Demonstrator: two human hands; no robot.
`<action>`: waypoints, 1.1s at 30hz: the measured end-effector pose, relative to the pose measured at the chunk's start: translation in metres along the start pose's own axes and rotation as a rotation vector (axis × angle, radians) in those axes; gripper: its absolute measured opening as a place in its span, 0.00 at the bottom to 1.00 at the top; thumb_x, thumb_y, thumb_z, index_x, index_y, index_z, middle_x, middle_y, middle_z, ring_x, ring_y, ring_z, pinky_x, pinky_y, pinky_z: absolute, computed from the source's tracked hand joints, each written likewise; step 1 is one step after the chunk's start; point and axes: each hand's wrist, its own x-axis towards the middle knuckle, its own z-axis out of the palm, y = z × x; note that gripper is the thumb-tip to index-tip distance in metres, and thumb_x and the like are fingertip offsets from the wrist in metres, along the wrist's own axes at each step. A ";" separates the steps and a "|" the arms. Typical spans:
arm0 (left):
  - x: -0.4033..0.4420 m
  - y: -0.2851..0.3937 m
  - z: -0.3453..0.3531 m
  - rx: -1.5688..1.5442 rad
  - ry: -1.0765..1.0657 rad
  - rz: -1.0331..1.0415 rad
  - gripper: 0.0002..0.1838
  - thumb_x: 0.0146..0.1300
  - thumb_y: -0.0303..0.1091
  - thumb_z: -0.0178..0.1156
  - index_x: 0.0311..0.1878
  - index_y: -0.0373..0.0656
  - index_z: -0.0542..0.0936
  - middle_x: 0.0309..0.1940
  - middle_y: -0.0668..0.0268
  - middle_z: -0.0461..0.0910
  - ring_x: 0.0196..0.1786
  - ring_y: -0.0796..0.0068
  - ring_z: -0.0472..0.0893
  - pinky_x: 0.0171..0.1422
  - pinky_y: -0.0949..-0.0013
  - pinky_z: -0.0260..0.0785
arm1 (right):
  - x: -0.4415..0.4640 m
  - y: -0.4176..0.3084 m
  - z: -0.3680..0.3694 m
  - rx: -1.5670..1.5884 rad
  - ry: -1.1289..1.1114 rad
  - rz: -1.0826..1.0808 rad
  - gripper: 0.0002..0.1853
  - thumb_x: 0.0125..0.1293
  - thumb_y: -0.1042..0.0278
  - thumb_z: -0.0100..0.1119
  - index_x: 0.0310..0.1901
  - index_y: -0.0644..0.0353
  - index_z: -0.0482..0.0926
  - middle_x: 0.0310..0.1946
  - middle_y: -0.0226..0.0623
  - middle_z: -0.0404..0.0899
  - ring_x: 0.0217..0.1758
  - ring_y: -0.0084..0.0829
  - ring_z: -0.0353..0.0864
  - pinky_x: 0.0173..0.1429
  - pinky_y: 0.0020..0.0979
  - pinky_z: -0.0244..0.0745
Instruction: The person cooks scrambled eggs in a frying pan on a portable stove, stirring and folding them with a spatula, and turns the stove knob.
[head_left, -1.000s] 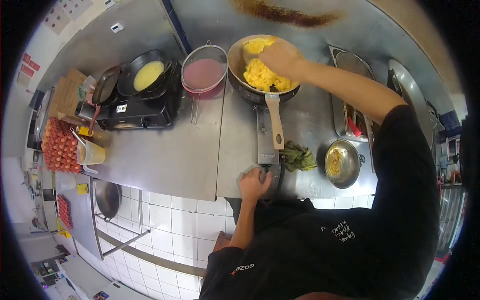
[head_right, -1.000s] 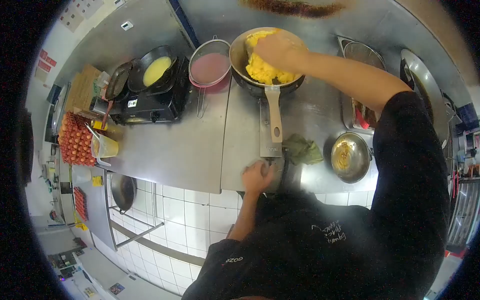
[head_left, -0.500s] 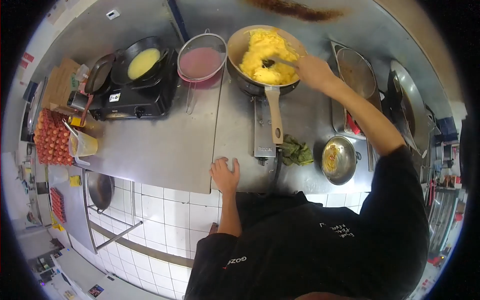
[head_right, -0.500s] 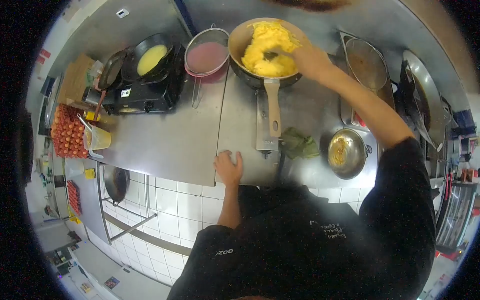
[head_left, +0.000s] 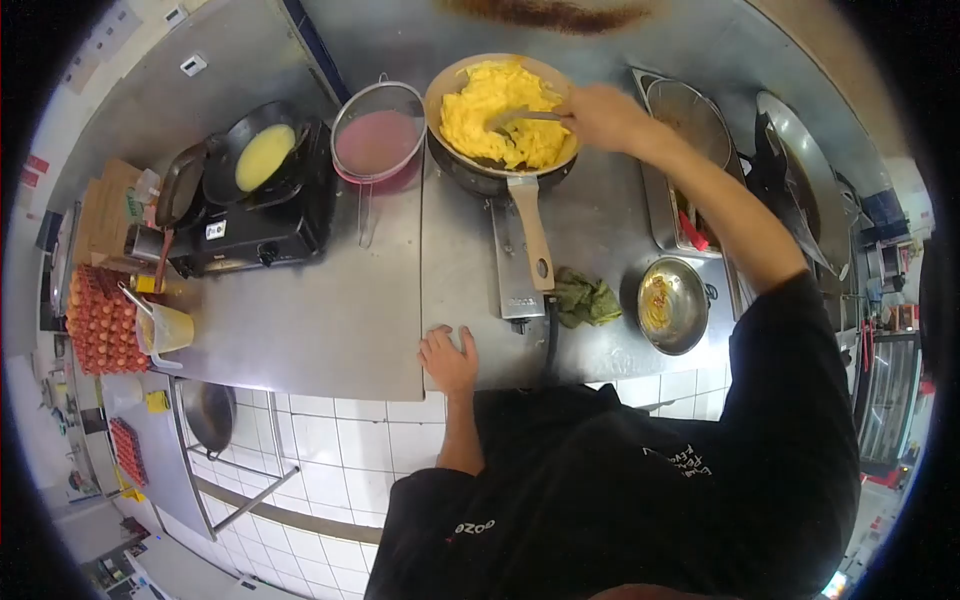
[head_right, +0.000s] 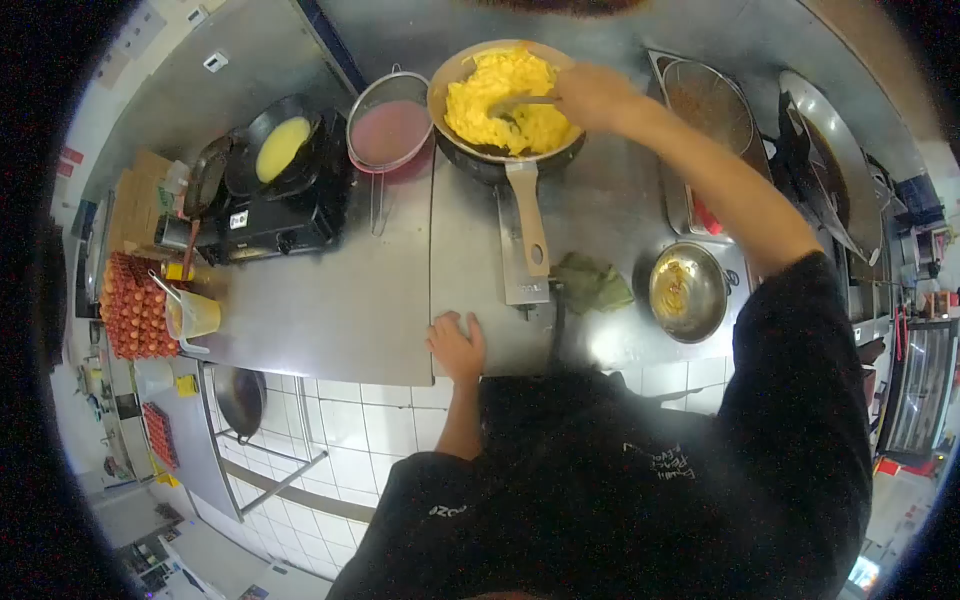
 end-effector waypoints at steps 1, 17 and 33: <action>0.001 0.000 0.002 -0.003 -0.010 -0.007 0.16 0.74 0.48 0.67 0.51 0.45 0.81 0.51 0.63 0.82 0.57 0.54 0.78 0.65 0.48 0.66 | -0.009 -0.007 -0.028 -0.006 0.006 -0.001 0.15 0.77 0.62 0.64 0.58 0.50 0.93 0.43 0.52 0.92 0.51 0.56 0.91 0.58 0.56 0.86; 0.002 -0.004 0.000 -0.061 0.007 0.026 0.16 0.73 0.47 0.68 0.51 0.44 0.81 0.51 0.62 0.82 0.57 0.53 0.78 0.64 0.47 0.64 | 0.000 0.035 -0.065 -0.180 -0.074 0.160 0.14 0.76 0.60 0.62 0.46 0.60 0.93 0.37 0.54 0.93 0.42 0.57 0.94 0.50 0.55 0.89; 0.006 0.000 -0.006 0.003 -0.083 0.017 0.18 0.75 0.50 0.65 0.53 0.45 0.81 0.52 0.61 0.81 0.59 0.53 0.77 0.64 0.48 0.63 | 0.067 0.093 0.032 0.663 -0.317 0.016 0.21 0.84 0.55 0.64 0.69 0.55 0.88 0.21 0.30 0.75 0.19 0.25 0.71 0.25 0.33 0.69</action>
